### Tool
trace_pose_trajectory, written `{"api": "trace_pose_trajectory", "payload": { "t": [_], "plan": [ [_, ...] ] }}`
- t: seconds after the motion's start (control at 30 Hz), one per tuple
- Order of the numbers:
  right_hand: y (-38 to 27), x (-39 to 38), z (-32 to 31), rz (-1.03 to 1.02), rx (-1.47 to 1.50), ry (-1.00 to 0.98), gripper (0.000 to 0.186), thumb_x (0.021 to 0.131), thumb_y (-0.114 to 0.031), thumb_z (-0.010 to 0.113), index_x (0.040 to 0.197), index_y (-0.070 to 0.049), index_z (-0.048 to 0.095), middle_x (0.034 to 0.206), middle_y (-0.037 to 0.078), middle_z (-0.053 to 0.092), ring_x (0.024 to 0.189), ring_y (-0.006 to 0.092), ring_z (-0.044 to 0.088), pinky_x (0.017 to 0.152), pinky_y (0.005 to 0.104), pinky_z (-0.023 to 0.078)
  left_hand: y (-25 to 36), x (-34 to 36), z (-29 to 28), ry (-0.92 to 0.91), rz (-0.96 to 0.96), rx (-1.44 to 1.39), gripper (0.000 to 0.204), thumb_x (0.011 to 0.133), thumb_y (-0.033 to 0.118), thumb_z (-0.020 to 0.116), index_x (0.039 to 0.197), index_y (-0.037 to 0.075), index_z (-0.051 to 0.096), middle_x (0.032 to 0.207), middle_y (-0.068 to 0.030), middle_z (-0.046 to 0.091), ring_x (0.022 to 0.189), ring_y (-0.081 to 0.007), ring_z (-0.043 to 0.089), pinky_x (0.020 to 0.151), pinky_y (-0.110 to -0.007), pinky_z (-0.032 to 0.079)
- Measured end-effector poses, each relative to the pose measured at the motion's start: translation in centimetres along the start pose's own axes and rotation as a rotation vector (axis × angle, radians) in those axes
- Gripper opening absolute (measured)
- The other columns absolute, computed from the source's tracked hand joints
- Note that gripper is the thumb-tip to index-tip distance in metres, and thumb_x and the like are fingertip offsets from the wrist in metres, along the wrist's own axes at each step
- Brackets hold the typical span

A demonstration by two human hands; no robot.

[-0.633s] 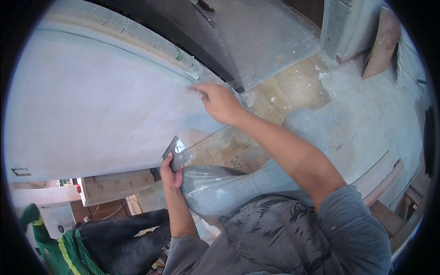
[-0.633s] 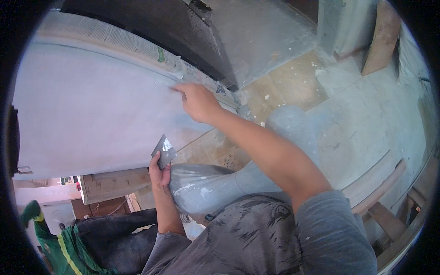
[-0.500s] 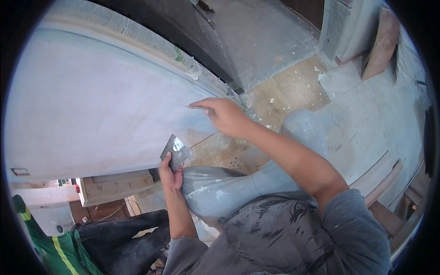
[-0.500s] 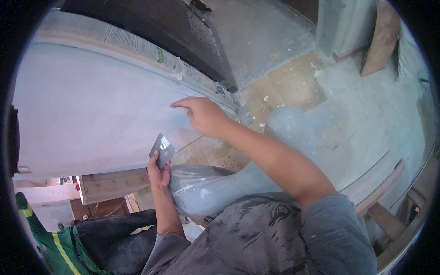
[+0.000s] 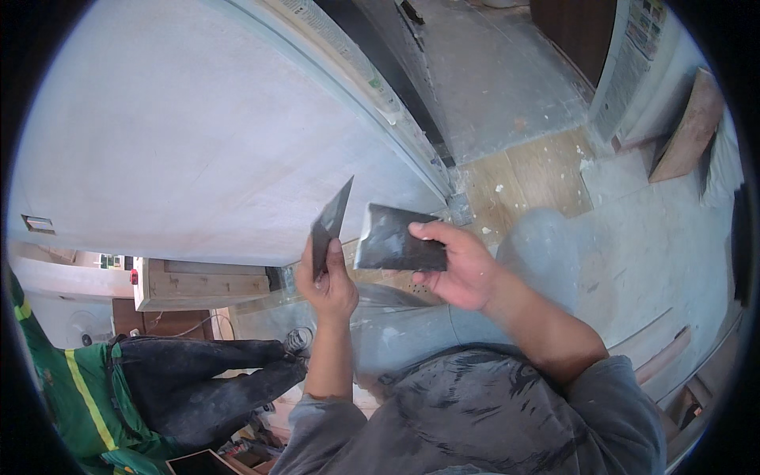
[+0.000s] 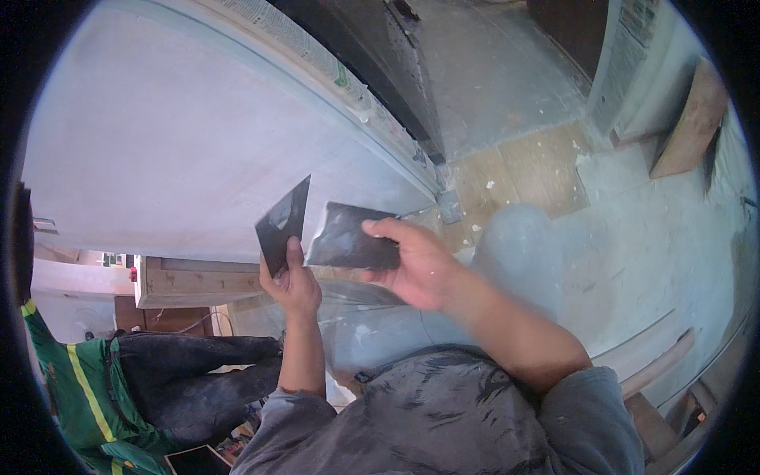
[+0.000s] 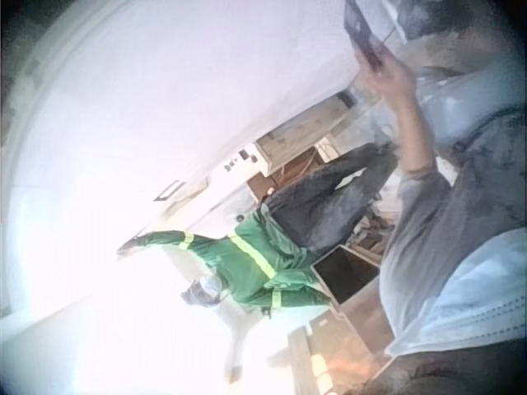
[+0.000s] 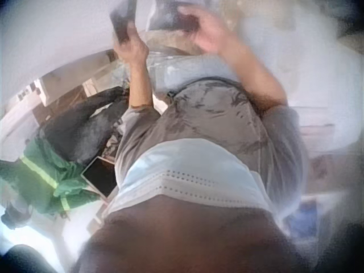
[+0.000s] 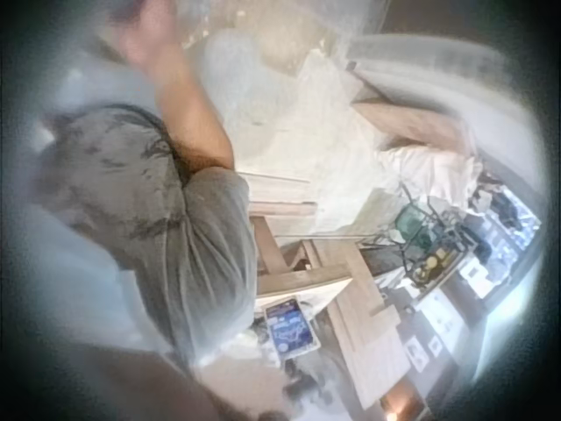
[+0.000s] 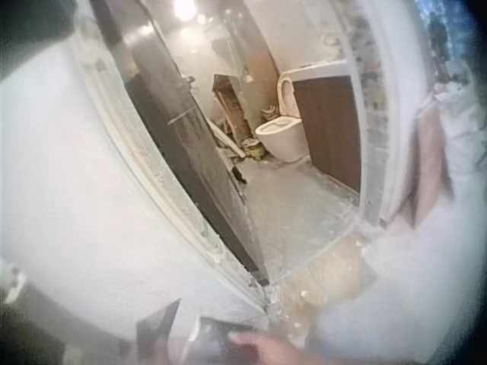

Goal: The person uses a trowel and a smaller scraper to apply and smooth white plaster onto a vertical wall surface. They repeatedly scoop material from a container and spread it along the wall, focusing on a specific section near the floor.

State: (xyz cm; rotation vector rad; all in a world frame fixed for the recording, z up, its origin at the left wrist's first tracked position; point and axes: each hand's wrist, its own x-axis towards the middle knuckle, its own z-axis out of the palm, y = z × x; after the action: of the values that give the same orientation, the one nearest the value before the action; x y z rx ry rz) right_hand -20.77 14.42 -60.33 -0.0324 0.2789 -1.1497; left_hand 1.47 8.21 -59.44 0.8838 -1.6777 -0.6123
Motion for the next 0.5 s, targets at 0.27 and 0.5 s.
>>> {"api": "trace_pose_trajectory", "payload": {
  "t": [0.27,0.5],
  "plan": [
    [2.6,-1.1,3.2,0.140,-0.080,-0.084,0.025,0.098,-0.022,0.065,0.118,-0.006,0.065,0.109,0.008,0.072,0.095,0.0233,0.071,0.071,0.0359,0.058,3.1,-1.5,-3.0,-0.250,0.315,0.093,0.063,0.084,-0.019,0.046,0.138,0.008,0.065,0.137,-0.0224,0.065,0.134,-0.0402,0.058,0.120,-0.055,0.034],
    [2.9,-1.7,0.6,0.139,-0.106,-0.088,0.029,0.096,-0.023,0.068,0.120,-0.005,0.066,0.106,0.010,0.073,0.093,0.0237,0.072,0.067,0.0328,0.058,4.1,-2.1,-8.3,-0.489,0.265,0.394,0.054,0.084,-0.017,0.054,0.129,0.009,0.071,0.137,-0.0179,0.066,0.136,-0.0336,0.058,0.121,-0.053,0.034]
  ]
}}
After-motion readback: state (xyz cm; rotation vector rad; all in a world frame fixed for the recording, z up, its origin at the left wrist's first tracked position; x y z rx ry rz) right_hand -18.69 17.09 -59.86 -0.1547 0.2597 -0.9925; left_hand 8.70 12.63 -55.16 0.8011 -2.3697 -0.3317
